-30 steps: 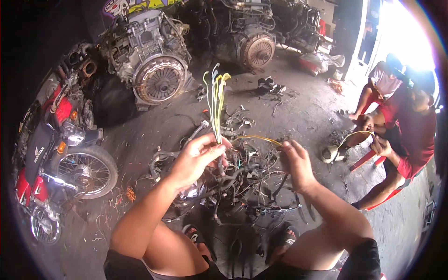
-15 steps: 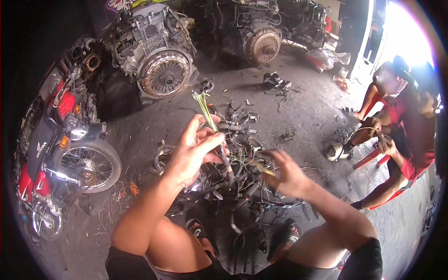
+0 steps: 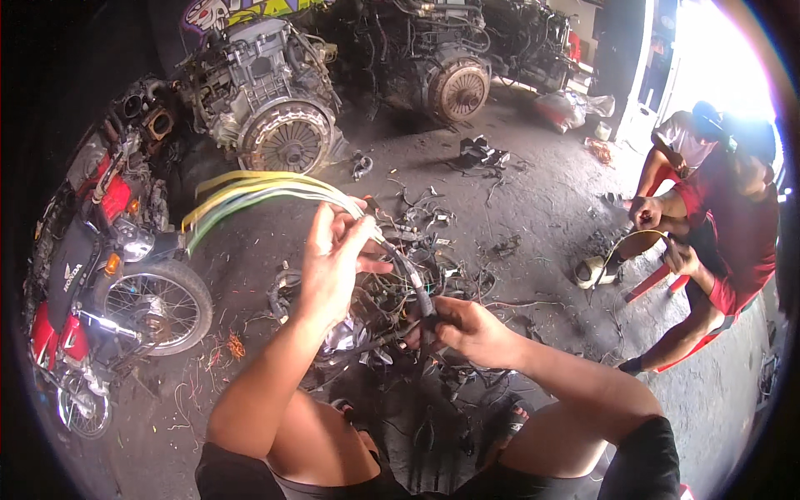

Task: The person separates individual wires from a large automotive wiring harness and uses a pair of pliers to strip insulation from the ends of the wires.

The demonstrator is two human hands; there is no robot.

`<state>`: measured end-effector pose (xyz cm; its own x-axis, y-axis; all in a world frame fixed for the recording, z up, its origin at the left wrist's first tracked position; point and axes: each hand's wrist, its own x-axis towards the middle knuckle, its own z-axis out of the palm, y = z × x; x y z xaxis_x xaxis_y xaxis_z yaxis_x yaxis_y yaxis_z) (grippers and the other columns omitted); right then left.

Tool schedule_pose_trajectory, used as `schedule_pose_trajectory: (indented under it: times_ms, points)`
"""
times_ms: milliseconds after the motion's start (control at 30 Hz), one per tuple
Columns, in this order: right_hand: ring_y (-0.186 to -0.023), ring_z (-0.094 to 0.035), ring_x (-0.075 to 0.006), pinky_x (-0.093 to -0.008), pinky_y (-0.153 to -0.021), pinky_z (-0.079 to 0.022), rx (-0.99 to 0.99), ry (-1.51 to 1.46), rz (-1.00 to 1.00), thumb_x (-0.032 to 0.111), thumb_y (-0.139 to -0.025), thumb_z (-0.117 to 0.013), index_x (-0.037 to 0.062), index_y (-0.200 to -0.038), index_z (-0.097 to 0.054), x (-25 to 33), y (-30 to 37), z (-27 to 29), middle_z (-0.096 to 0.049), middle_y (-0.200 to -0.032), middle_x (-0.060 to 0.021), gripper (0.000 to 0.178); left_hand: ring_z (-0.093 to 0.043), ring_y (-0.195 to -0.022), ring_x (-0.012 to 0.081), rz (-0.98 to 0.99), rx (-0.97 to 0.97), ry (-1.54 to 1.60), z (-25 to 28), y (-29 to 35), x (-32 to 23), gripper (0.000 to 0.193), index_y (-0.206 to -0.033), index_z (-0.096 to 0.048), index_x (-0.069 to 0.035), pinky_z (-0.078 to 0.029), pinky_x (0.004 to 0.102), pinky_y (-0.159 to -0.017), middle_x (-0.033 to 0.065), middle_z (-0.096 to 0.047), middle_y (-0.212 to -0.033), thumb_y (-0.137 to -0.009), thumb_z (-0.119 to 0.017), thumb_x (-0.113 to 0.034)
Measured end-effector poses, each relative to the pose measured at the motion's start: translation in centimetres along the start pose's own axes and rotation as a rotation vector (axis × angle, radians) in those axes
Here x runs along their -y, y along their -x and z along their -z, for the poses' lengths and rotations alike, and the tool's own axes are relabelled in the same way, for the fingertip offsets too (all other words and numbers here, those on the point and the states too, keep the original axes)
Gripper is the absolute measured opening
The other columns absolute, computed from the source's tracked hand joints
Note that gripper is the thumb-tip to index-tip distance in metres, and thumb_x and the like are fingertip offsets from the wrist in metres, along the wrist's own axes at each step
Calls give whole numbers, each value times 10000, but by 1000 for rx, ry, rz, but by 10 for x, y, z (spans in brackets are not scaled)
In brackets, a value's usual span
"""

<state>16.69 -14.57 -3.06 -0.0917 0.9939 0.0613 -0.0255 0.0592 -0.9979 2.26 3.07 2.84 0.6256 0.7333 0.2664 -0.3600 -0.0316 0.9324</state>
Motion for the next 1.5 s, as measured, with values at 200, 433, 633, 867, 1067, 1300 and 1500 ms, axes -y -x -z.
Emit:
schedule_pose_trajectory:
  times_ms: [200, 433, 633, 867, 1067, 1300, 1500]
  points:
    - [-1064, -631, -150, -313, -912, -515, -37, -51, -31, 137, -1048, -501, -18, -1304, -508, -2, 6, 1, -679, -1098, -89, 299, -663, -754, 172, 14, -58, -8, -4, 1, -7, 189, -1141, -528, -60, -596, 311, -596, 76, -635, -927, -1023, -544, -206]
    - [-662, -613, -191, -342, -636, -489, -533, 466, 70, 154, -936, -663, -11, -962, -573, 8, 8, -8, -606, -753, -151, 190, -640, -760, 113, -36, 375, -679, -18, 29, 5, 254, -937, -626, -24, -534, 277, -654, 50, -661, -857, -909, -724, -257]
    - [-740, -632, -417, -443, -630, -505, -666, 752, 247, 129, -877, -685, -6, -930, -576, 9, 8, -13, -631, -813, -200, 181, -658, -800, 78, -55, 308, -669, -42, 36, 9, 171, -1009, -668, 28, -547, 246, -670, 86, -720, -936, -907, -714, -101]
    - [-707, -642, -379, -428, -632, -509, -653, 802, 225, 141, -907, -665, -6, -913, -555, 15, 10, -13, -618, -790, -204, 184, -623, -763, 43, -70, 274, -791, -40, 38, 10, 68, -954, -632, 7, -517, 228, -623, 24, -672, -864, -947, -623, -61]
    - [-721, -603, -144, -324, -726, -512, -402, 174, 162, 162, -1035, -536, -16, -1015, -571, 19, 10, -11, -628, -780, -102, 183, -613, -752, 66, 147, 268, -244, -28, 21, 30, 65, -993, -596, -55, -498, 228, -638, 1, -644, -865, -991, -552, -103]
    - [-778, -644, -392, -444, -708, -507, 137, 505, 416, 163, -970, -602, -3, -1004, -583, 37, 15, -44, -616, -813, -231, 170, -614, -846, 84, 264, 267, -170, -14, -13, 58, 123, -1085, -634, -100, -505, 245, -665, 4, -661, -915, -990, -581, -157]
    - [-775, -657, -100, -292, -718, -535, -239, 203, 129, 132, -1026, -553, -24, -1004, -599, 20, 7, -15, -699, -843, -67, 164, -667, -855, 193, 224, 654, -1054, 8, 6, 55, 217, -1093, -675, -31, -520, 374, -755, 109, -713, -997, -909, -637, -139]
